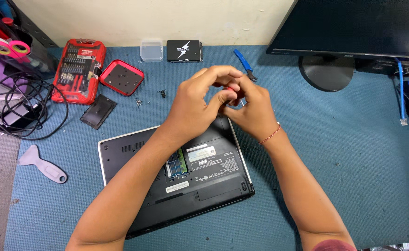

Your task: The person uses a screwdriver to remove screws from the back cover of a laptop, then places a metal cover over the internal components and secures it with screws. The person continues to fasten screws around the laptop's back cover.

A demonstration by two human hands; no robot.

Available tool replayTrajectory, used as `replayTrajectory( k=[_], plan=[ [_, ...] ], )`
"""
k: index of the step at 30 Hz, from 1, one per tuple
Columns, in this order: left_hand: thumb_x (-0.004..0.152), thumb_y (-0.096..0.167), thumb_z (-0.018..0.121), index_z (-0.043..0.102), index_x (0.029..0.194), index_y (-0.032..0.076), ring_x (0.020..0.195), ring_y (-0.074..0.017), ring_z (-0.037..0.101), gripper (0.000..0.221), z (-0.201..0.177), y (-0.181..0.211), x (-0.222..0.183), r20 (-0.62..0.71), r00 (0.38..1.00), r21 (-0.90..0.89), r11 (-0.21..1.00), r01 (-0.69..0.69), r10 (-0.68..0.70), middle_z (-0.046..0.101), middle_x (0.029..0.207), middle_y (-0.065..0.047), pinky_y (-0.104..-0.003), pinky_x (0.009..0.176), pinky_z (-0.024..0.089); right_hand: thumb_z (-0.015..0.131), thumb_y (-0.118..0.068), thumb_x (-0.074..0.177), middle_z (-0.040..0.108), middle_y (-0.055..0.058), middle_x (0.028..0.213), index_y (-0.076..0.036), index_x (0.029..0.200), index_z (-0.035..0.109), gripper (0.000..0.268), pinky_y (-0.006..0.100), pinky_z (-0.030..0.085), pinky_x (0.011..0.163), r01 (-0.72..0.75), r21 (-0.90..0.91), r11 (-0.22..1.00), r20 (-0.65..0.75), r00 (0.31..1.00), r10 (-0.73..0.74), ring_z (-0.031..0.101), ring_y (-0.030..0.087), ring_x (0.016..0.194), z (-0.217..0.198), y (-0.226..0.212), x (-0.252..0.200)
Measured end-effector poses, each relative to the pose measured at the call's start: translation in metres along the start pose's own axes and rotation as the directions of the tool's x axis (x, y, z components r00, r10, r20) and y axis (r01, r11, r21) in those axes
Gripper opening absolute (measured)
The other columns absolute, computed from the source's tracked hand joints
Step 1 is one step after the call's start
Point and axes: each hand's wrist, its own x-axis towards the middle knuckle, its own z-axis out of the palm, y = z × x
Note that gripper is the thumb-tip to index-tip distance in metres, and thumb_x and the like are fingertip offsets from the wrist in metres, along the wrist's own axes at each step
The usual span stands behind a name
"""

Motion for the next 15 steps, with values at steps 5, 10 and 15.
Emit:
replayTrajectory(
  k=[5,10,15],
  plan=[
    [0.105,0.012,0.058,0.066,0.121,0.016,0.095,-0.0249,0.069,0.019,-0.003,0.007,-0.002,0.036,0.999,-0.004,1.000,0.028,-0.028,0.076,0.097,-0.002,-0.039,0.090,0.058,0.085,-0.002,0.081,0.069,0.014,0.081,-0.002,0.090,0.065,0.022,0.044,0.057,0.073,0.078,0.178,0.981,0.127,0.987,-0.102,0.071,0.035,0.078,-0.017,-0.024,0.011],
    [0.106,0.025,0.064,0.059,0.134,0.018,0.099,-0.0205,0.070,0.029,-0.003,0.007,-0.001,0.008,0.998,-0.094,0.993,0.067,-0.067,0.074,0.110,-0.005,-0.036,0.091,0.061,0.086,0.000,0.080,0.074,0.011,0.077,-0.005,0.092,0.066,0.024,0.039,0.059,0.072,-0.066,0.234,0.970,0.174,0.984,0.025,0.074,0.024,0.071,-0.013,0.004,0.003],
    [0.094,0.028,0.078,0.063,0.125,0.017,0.094,-0.0186,0.072,0.035,0.000,-0.002,-0.001,-0.024,0.996,-0.098,0.992,0.080,-0.083,0.073,0.097,-0.001,-0.035,0.092,0.061,0.091,-0.006,0.074,0.072,0.004,0.070,-0.012,0.090,0.063,0.033,0.032,0.055,0.064,-0.062,0.051,0.997,0.022,0.998,0.061,0.070,0.020,0.061,0.001,0.008,-0.004]
  ],
)
